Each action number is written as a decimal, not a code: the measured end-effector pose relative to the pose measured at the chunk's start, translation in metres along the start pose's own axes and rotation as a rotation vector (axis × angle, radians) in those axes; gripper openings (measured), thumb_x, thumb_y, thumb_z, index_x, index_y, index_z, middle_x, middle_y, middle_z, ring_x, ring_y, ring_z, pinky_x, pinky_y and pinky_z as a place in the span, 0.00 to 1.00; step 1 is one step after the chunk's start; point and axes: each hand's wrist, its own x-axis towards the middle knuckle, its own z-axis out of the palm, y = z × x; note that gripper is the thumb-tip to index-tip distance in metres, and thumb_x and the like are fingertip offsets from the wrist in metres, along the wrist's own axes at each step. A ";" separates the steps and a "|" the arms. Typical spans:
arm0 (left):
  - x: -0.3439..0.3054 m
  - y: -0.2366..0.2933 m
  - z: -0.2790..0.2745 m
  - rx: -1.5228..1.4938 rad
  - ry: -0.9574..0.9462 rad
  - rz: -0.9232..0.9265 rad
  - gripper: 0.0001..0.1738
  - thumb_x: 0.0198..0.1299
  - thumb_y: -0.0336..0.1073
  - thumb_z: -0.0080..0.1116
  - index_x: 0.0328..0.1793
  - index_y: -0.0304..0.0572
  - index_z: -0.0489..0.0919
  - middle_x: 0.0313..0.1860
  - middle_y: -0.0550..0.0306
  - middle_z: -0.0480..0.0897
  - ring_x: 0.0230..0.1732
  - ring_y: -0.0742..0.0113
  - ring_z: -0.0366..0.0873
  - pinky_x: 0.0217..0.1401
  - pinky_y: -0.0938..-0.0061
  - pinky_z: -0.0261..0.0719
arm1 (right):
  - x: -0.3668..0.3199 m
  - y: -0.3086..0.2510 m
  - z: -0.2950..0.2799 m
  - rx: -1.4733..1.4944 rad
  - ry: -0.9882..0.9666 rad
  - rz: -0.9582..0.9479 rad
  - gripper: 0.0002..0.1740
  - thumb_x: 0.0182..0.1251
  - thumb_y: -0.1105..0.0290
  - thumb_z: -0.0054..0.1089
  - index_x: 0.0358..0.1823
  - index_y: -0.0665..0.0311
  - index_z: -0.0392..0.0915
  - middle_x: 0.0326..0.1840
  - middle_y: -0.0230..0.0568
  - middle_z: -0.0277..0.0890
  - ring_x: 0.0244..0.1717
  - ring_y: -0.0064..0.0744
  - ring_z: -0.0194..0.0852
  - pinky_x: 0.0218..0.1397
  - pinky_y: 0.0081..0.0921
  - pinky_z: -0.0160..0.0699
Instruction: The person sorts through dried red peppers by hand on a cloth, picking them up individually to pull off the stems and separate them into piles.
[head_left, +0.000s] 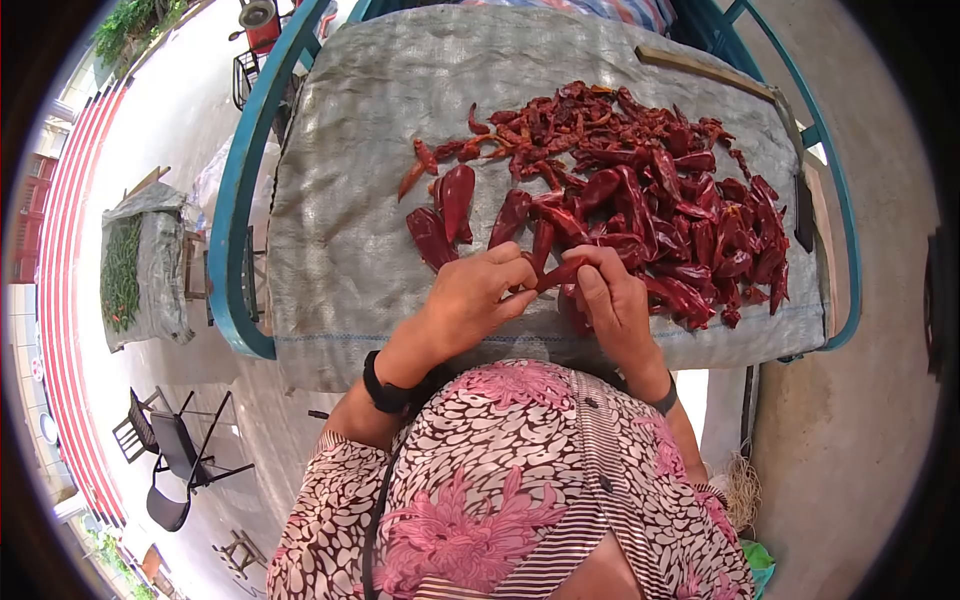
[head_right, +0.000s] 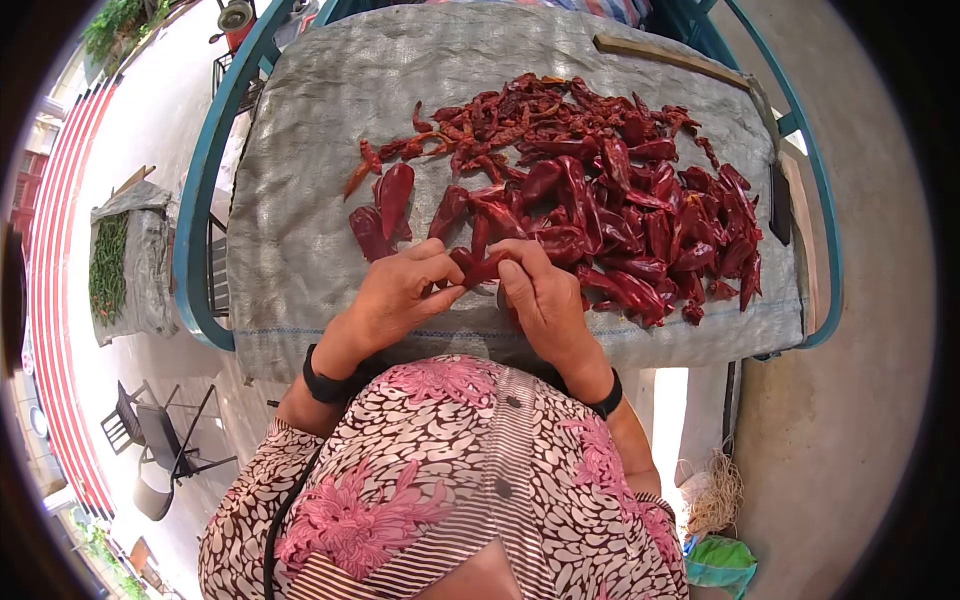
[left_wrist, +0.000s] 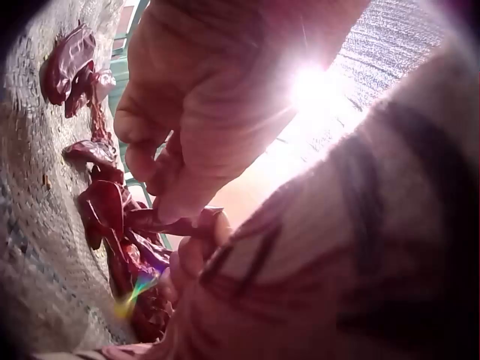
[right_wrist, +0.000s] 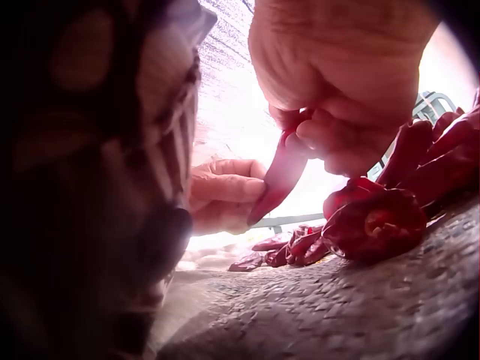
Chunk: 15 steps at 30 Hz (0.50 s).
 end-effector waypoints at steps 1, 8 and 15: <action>-0.001 -0.001 0.000 0.004 -0.003 -0.011 0.10 0.62 0.35 0.72 0.47 0.44 0.84 0.37 0.58 0.79 0.34 0.63 0.81 0.38 0.69 0.78 | 0.000 -0.001 0.000 0.012 -0.019 0.040 0.12 0.82 0.67 0.56 0.58 0.64 0.79 0.27 0.37 0.78 0.26 0.23 0.76 0.31 0.25 0.74; 0.017 -0.010 0.001 0.183 0.285 -0.236 0.18 0.67 0.43 0.67 0.57 0.44 0.81 0.36 0.50 0.83 0.36 0.50 0.85 0.37 0.59 0.80 | 0.017 0.001 -0.010 -0.157 0.078 -0.067 0.11 0.82 0.67 0.56 0.57 0.64 0.81 0.26 0.35 0.74 0.25 0.20 0.70 0.30 0.23 0.71; 0.026 -0.024 0.015 0.428 0.190 -0.341 0.20 0.63 0.46 0.68 0.53 0.40 0.79 0.35 0.48 0.86 0.37 0.42 0.85 0.38 0.53 0.81 | 0.024 -0.004 -0.009 -0.171 0.113 -0.147 0.19 0.80 0.67 0.60 0.67 0.62 0.75 0.25 0.34 0.73 0.25 0.21 0.70 0.30 0.23 0.70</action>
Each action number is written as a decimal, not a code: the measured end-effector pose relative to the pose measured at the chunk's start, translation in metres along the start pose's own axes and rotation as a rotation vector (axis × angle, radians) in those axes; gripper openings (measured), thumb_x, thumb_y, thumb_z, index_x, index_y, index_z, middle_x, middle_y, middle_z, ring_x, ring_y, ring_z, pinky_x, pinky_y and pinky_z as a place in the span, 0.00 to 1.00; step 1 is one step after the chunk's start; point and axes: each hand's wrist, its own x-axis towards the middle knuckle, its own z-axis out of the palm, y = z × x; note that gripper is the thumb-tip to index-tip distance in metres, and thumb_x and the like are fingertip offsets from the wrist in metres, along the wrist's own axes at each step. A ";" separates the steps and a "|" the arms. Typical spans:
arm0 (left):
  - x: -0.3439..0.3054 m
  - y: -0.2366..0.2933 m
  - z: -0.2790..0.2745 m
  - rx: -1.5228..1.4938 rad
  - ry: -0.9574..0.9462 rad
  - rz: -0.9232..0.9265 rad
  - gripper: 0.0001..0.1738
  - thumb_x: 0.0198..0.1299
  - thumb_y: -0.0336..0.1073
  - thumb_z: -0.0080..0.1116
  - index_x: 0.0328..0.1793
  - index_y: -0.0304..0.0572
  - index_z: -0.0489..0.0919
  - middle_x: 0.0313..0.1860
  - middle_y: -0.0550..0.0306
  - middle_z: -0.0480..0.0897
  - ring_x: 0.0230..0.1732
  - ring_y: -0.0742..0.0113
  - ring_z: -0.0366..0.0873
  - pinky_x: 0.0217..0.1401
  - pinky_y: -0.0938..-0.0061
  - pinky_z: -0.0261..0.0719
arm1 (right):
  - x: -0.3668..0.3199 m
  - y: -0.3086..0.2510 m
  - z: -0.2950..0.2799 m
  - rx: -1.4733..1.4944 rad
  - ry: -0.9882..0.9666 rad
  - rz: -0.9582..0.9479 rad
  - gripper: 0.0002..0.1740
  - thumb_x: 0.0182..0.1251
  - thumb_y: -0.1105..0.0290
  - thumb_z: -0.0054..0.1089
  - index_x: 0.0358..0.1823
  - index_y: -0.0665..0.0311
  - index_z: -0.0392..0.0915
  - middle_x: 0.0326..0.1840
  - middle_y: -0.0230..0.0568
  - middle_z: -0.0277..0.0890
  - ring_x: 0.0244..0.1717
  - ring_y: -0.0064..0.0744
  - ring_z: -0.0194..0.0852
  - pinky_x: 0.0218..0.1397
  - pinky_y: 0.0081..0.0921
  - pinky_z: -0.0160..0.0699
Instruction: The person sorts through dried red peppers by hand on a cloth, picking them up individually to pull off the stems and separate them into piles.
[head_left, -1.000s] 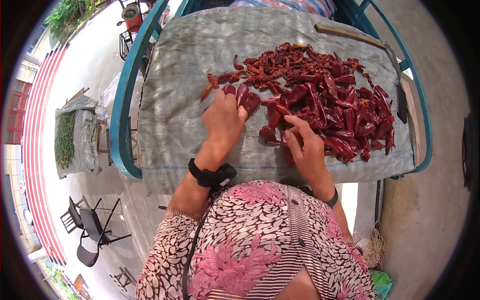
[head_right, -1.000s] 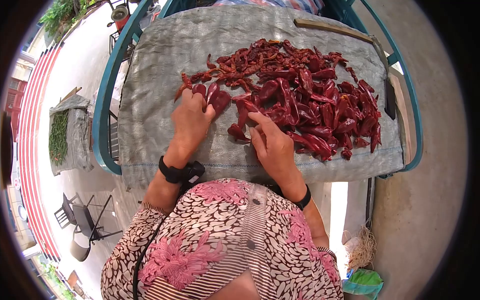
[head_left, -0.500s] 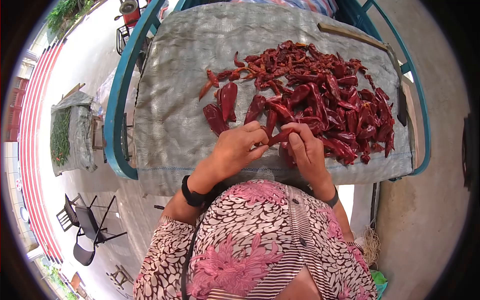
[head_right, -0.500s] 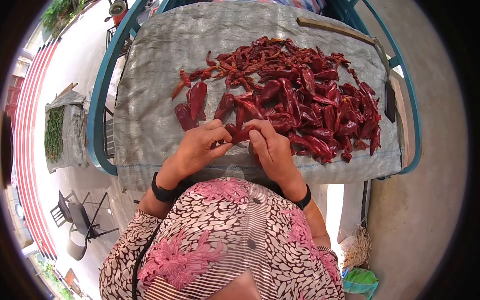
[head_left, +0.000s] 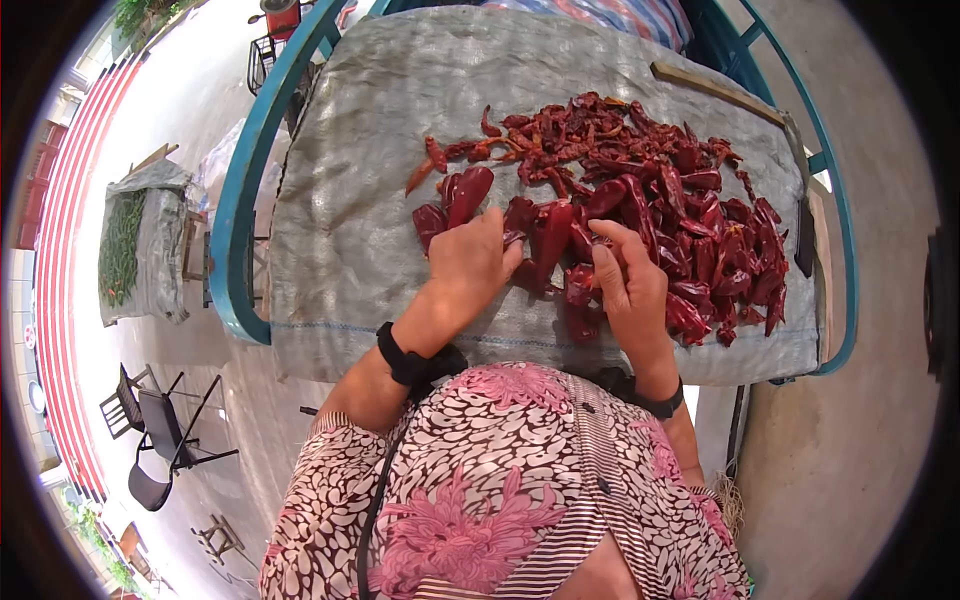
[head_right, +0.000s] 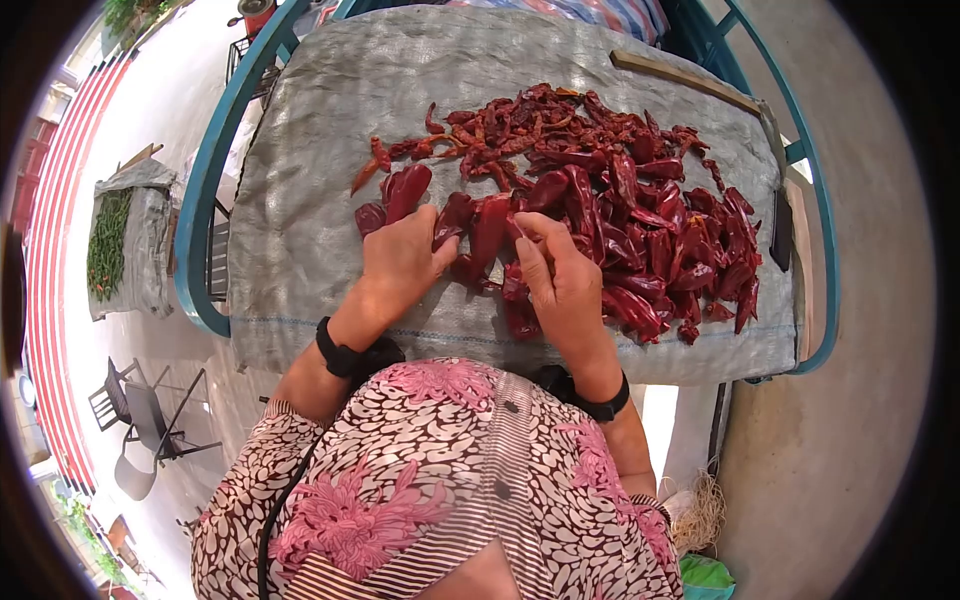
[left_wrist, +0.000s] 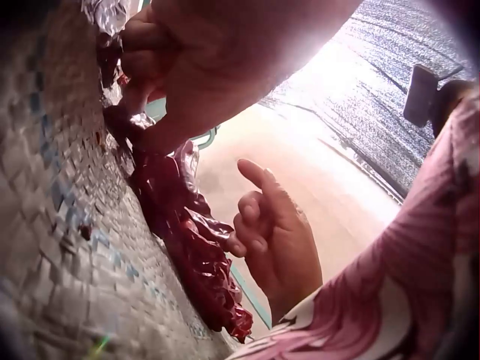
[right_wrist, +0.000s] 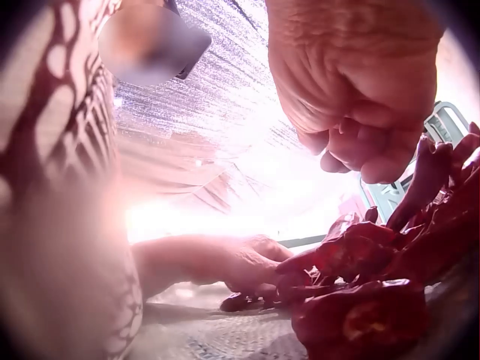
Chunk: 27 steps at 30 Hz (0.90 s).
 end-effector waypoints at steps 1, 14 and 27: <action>-0.002 0.000 -0.002 -0.022 0.041 0.013 0.20 0.62 0.45 0.68 0.52 0.41 0.79 0.33 0.50 0.86 0.36 0.43 0.86 0.37 0.54 0.81 | -0.002 -0.001 0.000 -0.009 -0.007 0.029 0.19 0.80 0.66 0.60 0.67 0.63 0.75 0.26 0.35 0.74 0.25 0.23 0.72 0.31 0.24 0.72; -0.022 0.021 -0.032 -0.222 -0.037 0.278 0.21 0.54 0.43 0.77 0.50 0.46 0.82 0.26 0.61 0.80 0.28 0.62 0.83 0.29 0.68 0.76 | 0.000 0.002 0.003 0.008 -0.128 0.021 0.11 0.80 0.69 0.58 0.57 0.63 0.79 0.35 0.46 0.83 0.30 0.37 0.86 0.32 0.29 0.79; 0.001 -0.025 -0.031 0.016 0.180 -0.003 0.19 0.63 0.36 0.69 0.59 0.43 0.79 0.48 0.49 0.82 0.41 0.45 0.83 0.44 0.59 0.81 | 0.008 -0.004 0.000 0.034 0.052 0.016 0.16 0.77 0.75 0.60 0.64 0.65 0.78 0.39 0.38 0.82 0.29 0.22 0.76 0.33 0.22 0.76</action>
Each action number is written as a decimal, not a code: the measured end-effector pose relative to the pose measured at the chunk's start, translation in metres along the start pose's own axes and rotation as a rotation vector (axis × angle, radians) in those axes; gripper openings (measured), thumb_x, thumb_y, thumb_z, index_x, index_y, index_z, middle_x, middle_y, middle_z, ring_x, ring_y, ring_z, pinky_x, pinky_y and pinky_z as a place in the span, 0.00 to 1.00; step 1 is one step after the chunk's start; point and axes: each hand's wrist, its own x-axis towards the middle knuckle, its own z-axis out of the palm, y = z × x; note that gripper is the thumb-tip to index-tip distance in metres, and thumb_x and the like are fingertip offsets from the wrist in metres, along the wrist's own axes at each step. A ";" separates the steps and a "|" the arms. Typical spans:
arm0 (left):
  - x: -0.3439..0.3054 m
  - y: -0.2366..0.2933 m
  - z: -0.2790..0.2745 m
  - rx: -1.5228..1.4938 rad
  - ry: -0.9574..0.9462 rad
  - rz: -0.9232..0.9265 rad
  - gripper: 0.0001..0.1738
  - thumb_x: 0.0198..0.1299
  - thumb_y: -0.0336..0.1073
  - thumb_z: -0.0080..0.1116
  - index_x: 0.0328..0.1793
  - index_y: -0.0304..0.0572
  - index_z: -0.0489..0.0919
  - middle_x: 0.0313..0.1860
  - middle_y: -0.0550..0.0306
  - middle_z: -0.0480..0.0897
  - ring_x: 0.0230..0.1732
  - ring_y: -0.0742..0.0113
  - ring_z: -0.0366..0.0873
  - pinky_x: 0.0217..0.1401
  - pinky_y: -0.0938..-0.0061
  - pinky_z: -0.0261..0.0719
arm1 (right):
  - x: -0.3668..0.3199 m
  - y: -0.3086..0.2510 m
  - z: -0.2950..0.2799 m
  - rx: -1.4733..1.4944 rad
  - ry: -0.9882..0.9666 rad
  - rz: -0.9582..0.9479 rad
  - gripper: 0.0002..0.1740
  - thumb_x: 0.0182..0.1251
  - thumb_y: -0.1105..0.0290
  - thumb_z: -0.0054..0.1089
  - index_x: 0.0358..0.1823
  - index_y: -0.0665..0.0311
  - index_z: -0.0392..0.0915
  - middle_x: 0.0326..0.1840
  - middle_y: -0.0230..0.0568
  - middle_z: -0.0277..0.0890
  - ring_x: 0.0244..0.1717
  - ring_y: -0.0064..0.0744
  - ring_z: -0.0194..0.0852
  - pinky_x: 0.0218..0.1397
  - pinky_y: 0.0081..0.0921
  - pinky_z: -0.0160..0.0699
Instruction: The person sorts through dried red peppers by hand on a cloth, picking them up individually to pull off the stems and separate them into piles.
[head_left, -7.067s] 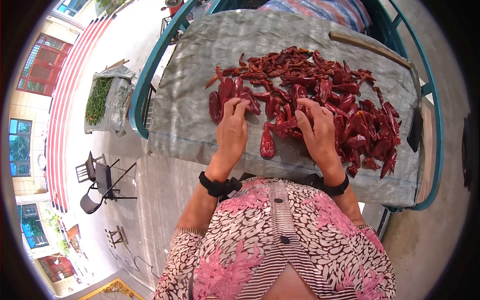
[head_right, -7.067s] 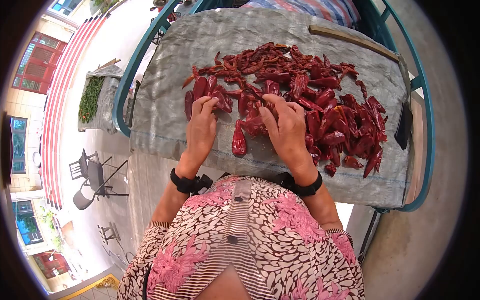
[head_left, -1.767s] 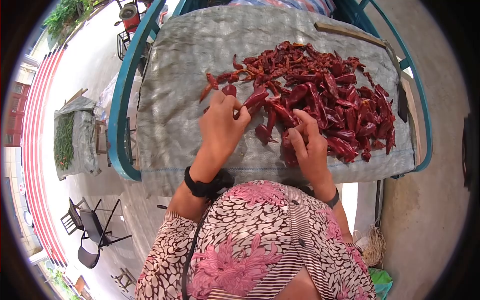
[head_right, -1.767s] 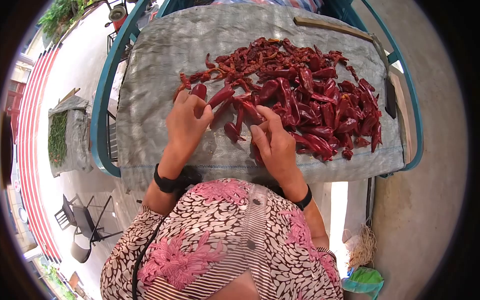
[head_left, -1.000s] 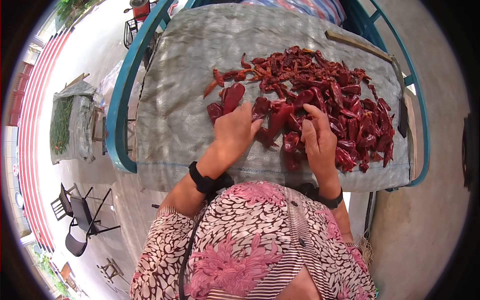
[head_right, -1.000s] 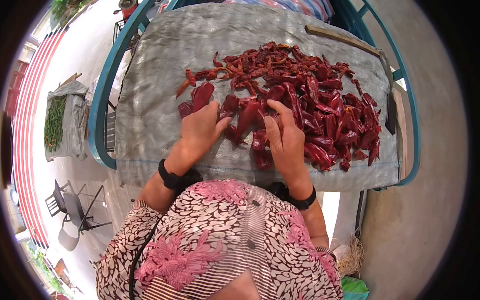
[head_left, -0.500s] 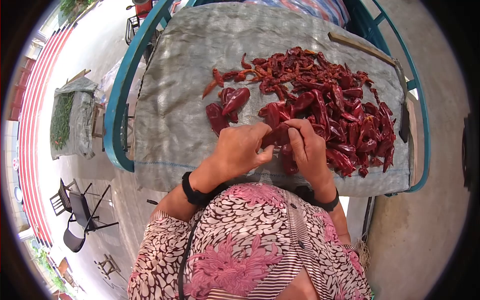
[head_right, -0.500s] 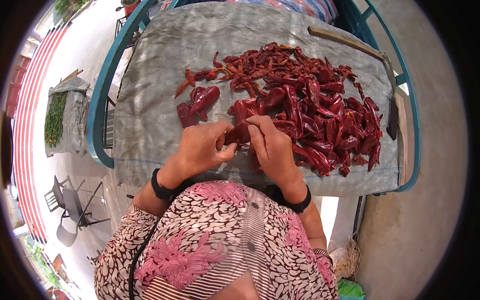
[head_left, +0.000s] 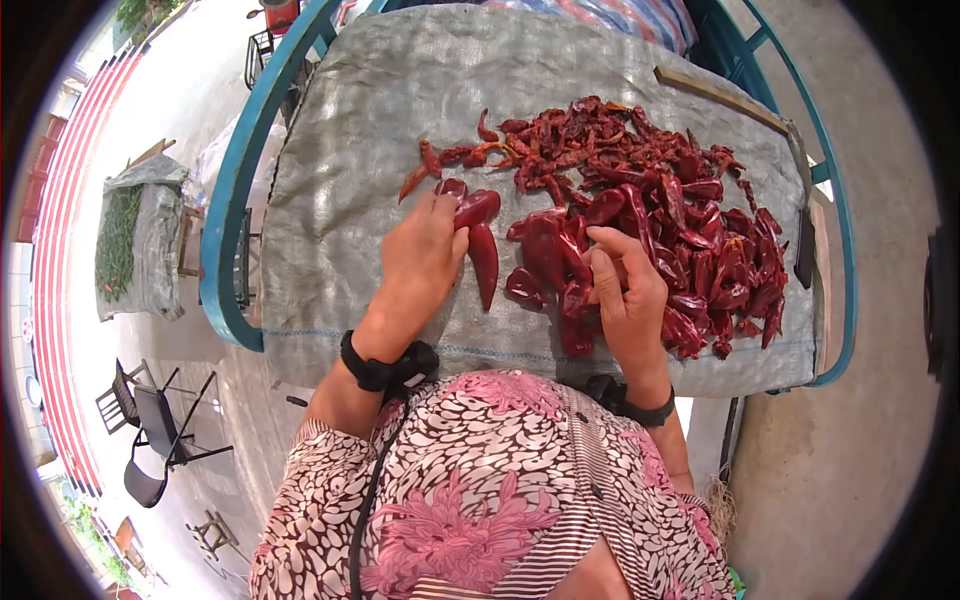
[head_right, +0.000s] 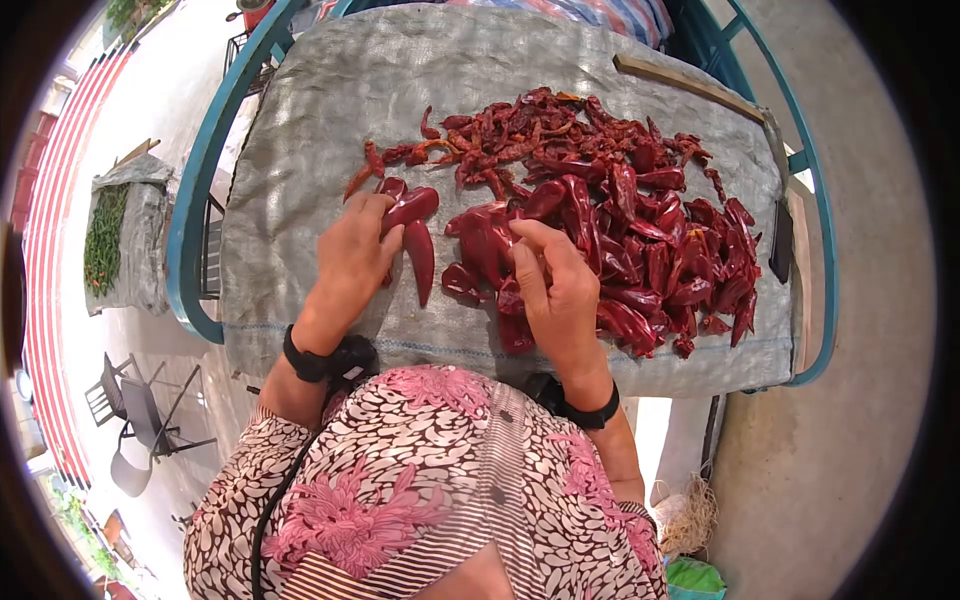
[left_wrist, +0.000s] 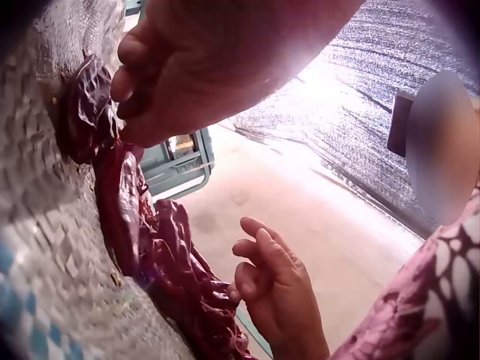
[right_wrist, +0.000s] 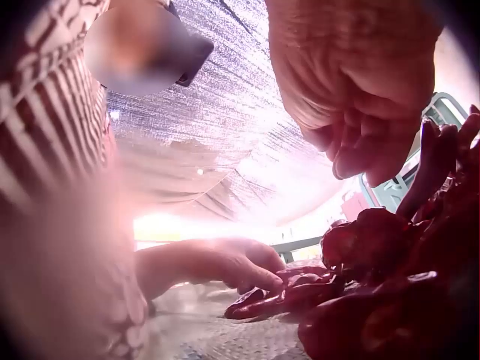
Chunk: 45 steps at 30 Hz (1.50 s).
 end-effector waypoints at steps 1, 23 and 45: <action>-0.002 0.003 -0.005 -0.082 -0.011 0.016 0.16 0.64 0.35 0.67 0.57 0.42 0.80 0.46 0.49 0.82 0.42 0.45 0.83 0.43 0.57 0.81 | -0.001 0.000 0.001 -0.010 -0.025 -0.002 0.16 0.77 0.76 0.60 0.63 0.65 0.78 0.38 0.38 0.82 0.29 0.23 0.77 0.33 0.23 0.77; -0.016 0.036 0.009 -0.142 -0.222 0.099 0.16 0.62 0.45 0.71 0.49 0.48 0.80 0.42 0.50 0.77 0.39 0.46 0.84 0.37 0.57 0.83 | 0.000 -0.006 0.016 -0.060 -0.165 -0.003 0.16 0.78 0.66 0.62 0.62 0.61 0.80 0.32 0.42 0.80 0.28 0.34 0.79 0.35 0.30 0.78; 0.003 0.004 -0.004 0.006 0.194 0.036 0.28 0.56 0.40 0.75 0.61 0.43 0.77 0.42 0.50 0.81 0.49 0.46 0.78 0.47 0.54 0.79 | 0.010 -0.016 0.011 0.210 0.074 0.112 0.22 0.83 0.68 0.54 0.73 0.66 0.68 0.35 0.33 0.81 0.23 0.13 0.68 0.25 0.14 0.68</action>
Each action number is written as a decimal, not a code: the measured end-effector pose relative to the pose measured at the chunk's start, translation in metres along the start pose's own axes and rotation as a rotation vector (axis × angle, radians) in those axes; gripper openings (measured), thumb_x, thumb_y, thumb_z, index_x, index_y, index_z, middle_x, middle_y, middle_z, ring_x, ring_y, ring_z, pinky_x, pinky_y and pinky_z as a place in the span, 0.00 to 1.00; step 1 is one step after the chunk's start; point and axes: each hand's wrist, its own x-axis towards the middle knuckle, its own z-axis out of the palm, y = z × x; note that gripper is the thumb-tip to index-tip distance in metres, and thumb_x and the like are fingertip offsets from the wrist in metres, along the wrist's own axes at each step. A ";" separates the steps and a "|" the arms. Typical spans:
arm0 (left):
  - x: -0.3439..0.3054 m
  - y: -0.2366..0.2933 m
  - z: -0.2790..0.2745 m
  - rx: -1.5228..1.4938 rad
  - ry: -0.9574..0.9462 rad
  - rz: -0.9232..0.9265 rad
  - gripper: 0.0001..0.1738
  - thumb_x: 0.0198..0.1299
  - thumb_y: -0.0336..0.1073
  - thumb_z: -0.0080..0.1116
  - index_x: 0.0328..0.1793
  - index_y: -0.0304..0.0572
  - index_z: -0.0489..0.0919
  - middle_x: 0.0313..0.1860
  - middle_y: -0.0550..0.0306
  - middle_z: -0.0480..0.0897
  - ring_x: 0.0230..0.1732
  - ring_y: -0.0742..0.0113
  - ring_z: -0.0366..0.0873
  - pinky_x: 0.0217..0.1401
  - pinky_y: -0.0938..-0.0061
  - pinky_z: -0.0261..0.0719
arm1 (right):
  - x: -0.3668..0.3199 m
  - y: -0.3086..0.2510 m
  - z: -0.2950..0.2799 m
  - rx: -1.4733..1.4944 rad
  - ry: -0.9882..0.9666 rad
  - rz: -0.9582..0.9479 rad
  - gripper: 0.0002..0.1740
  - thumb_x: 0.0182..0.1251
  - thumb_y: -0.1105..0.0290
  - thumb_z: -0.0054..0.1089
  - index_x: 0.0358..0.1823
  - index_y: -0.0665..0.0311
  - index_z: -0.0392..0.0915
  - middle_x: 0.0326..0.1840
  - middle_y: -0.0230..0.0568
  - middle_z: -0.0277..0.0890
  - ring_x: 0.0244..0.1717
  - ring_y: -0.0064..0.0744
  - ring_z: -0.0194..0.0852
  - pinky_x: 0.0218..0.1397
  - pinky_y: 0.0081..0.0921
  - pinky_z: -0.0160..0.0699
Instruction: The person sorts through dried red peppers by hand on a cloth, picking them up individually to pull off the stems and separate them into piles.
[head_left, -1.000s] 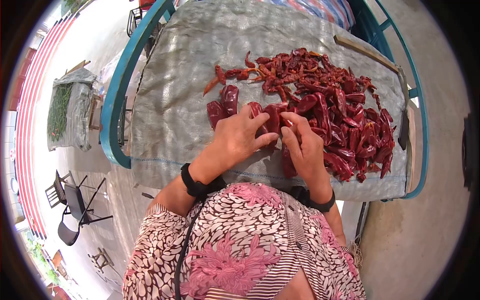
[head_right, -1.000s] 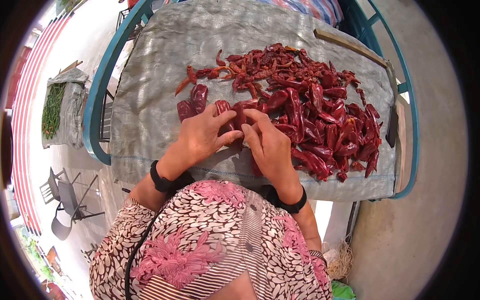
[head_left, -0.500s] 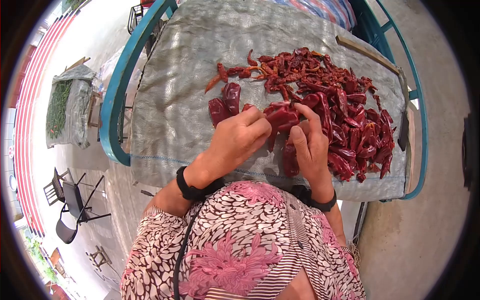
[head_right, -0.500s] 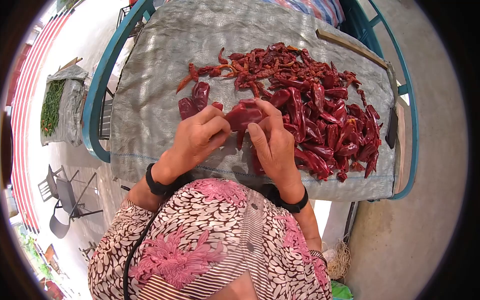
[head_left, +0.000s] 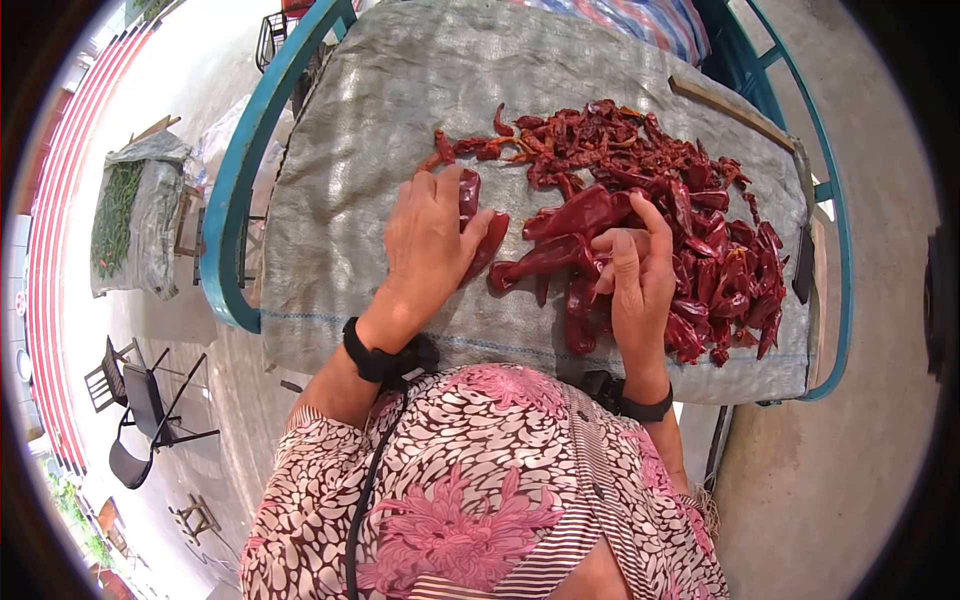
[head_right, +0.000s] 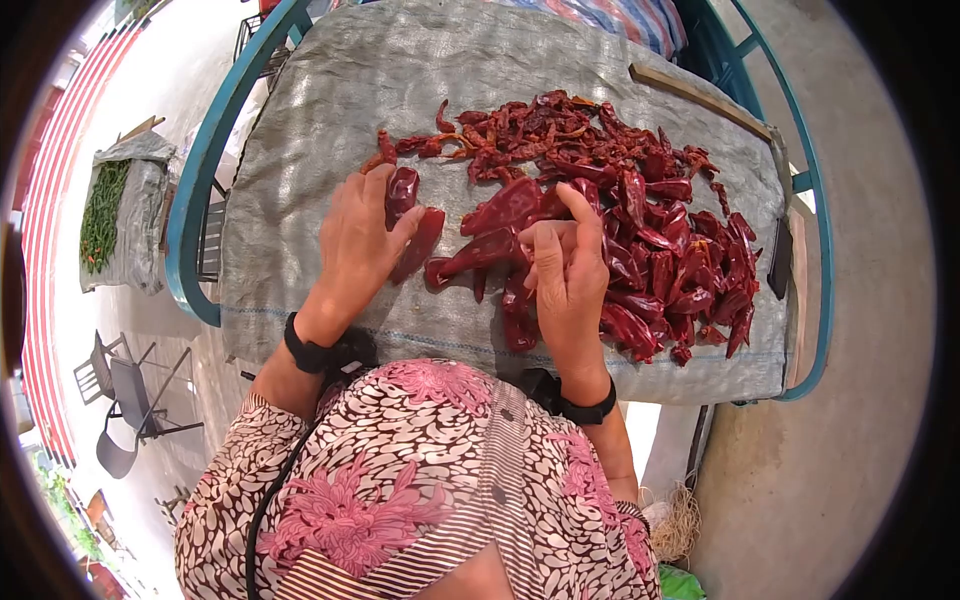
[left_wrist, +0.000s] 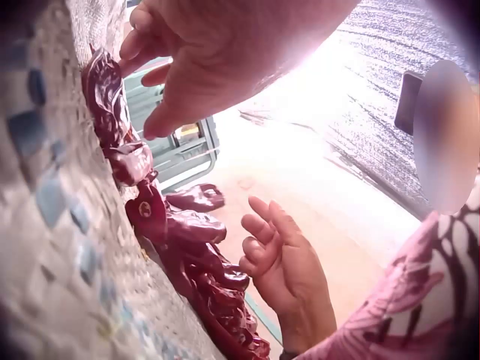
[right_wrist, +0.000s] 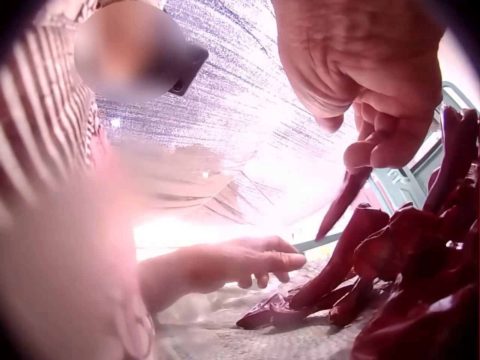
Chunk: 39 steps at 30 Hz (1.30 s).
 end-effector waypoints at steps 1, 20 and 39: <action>0.001 -0.004 0.003 0.061 -0.041 -0.004 0.29 0.55 0.41 0.75 0.62 0.42 0.77 0.43 0.49 0.81 0.50 0.45 0.78 0.49 0.53 0.79 | -0.001 0.002 -0.002 -0.007 -0.010 0.001 0.23 0.83 0.68 0.54 0.73 0.67 0.67 0.34 0.33 0.81 0.24 0.12 0.68 0.25 0.14 0.68; -0.023 0.030 -0.011 -0.655 -0.338 0.292 0.30 0.56 0.28 0.70 0.67 0.39 0.79 0.57 0.47 0.85 0.43 0.55 0.86 0.46 0.67 0.86 | -0.009 -0.004 -0.001 -0.040 -0.297 -0.194 0.16 0.81 0.66 0.59 0.63 0.65 0.79 0.41 0.41 0.85 0.37 0.25 0.81 0.42 0.23 0.79; -0.022 -0.015 -0.017 0.052 -0.286 -0.249 0.42 0.58 0.40 0.69 0.79 0.44 0.66 0.42 0.51 0.81 0.39 0.52 0.83 0.43 0.61 0.81 | -0.007 0.006 -0.001 -0.161 -0.214 -0.015 0.22 0.82 0.65 0.57 0.71 0.65 0.71 0.37 0.34 0.80 0.27 0.16 0.70 0.32 0.19 0.73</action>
